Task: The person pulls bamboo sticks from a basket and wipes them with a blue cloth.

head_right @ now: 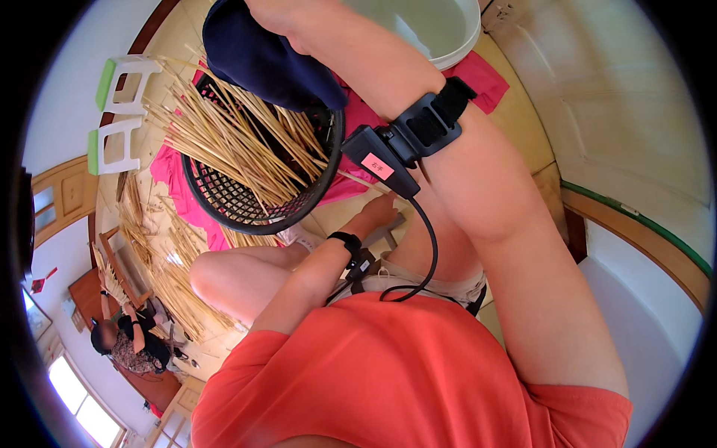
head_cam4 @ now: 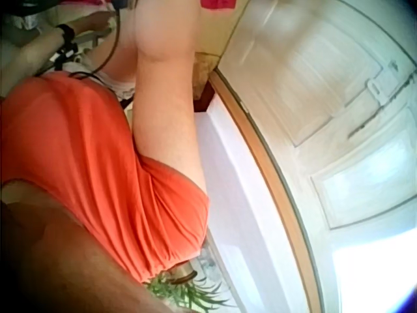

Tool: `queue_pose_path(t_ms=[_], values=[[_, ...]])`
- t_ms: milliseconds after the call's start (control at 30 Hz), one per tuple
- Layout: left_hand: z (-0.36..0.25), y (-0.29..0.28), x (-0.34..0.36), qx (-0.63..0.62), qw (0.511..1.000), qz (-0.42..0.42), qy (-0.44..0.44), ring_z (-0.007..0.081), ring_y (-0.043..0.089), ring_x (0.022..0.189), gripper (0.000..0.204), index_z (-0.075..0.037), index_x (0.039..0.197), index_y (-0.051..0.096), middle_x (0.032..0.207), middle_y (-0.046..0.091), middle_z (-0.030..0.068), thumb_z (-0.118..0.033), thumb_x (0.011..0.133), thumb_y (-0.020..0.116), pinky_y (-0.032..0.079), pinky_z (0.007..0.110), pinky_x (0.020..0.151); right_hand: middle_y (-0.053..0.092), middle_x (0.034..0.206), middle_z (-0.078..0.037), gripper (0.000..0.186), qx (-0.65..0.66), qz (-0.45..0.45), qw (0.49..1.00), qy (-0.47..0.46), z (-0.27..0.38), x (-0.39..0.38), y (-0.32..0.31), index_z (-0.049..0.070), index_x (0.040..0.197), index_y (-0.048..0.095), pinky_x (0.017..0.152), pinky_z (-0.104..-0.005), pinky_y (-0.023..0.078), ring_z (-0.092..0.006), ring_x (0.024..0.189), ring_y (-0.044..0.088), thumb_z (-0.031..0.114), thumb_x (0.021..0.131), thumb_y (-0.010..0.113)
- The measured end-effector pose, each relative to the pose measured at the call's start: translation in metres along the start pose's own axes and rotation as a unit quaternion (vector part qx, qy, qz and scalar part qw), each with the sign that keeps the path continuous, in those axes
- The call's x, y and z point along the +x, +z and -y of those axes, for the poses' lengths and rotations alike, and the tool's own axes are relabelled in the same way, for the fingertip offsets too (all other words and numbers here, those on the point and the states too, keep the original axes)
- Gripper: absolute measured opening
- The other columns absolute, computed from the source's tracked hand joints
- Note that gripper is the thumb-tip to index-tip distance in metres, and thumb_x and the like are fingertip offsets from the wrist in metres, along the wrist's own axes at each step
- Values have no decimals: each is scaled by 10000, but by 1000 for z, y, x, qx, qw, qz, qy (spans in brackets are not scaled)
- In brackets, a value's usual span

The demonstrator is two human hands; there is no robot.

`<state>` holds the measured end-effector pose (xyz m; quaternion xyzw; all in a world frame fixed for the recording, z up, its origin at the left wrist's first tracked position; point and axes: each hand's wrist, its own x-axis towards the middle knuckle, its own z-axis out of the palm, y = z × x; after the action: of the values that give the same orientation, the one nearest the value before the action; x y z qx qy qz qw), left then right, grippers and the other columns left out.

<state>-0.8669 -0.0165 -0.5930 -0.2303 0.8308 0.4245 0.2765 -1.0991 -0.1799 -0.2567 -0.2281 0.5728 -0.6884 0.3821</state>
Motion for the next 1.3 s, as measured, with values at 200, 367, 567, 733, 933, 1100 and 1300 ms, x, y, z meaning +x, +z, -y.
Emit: queue_pose_path(t_ms=[200, 367, 567, 733, 933, 1100, 1300], values=[[19, -10, 15, 0, 999, 35, -33, 361, 531, 994, 397, -23, 1137, 432, 1070, 550, 218, -175, 779, 509, 431, 443, 823, 602, 804, -159, 280, -19, 2, 999, -33, 8, -13, -10, -75, 895, 578, 634, -332, 443, -235, 722, 568, 135, 776, 435], [63, -14, 20, -45, 992, -114, -37, 394, 547, 926, 414, -4, 1152, 392, 968, 575, 253, -166, 794, 521, 441, 455, 790, 602, 813, -151, 269, -33, -9, 999, 0, 9, -8, -4, -67, 892, 578, 638, -328, 442, -231, 729, 565, 129, 775, 434], [33, -50, 23, -136, 951, -202, -188, 419, 540, 928, 473, -12, 1193, 347, 962, 571, 274, -180, 796, 541, 430, 477, 780, 605, 772, -103, 239, 35, 10, 999, -17, 5, -12, -4, -28, 858, 593, 608, -303, 444, -189, 691, 562, 153, 829, 440], [58, -35, 35, -82, 944, -232, -221, 415, 542, 934, 404, 2, 1141, 434, 979, 568, 278, -185, 794, 523, 433, 474, 788, 600, 731, -72, 226, 76, 46, 996, -29, 1, -7, 2, 1, 824, 595, 578, -286, 436, -161, 651, 549, 158, 854, 435], [32, -20, 16, -61, 980, -111, -153, 401, 550, 929, 321, 4, 1044, 491, 997, 566, 266, -148, 763, 518, 438, 459, 797, 596, 720, -72, 222, 69, 41, 997, -7, -2, -3, 3, 11, 808, 595, 574, -289, 435, -164, 638, 545, 147, 852, 425], [14, 5, -3, -71, 985, -158, -23, 395, 558, 864, 252, -10, 992, 491, 938, 579, 234, -101, 757, 512, 434, 478, 774, 597, 723, -73, 237, 76, 41, 996, 18, -2, -3, 6, 11, 812, 598, 575, -300, 433, -170, 639, 548, 158, 858, 417], [-27, -28, -12, -58, 964, -238, 100, 363, 569, 771, 114, -26, 887, 508, 800, 578, 195, -95, 797, 520, 448, 452, 666, 603, 728, -71, 264, 48, 21, 999, 7, -3, -4, 5, 32, 816, 614, 566, -306, 428, -169, 648, 555, 214, 876, 433]])
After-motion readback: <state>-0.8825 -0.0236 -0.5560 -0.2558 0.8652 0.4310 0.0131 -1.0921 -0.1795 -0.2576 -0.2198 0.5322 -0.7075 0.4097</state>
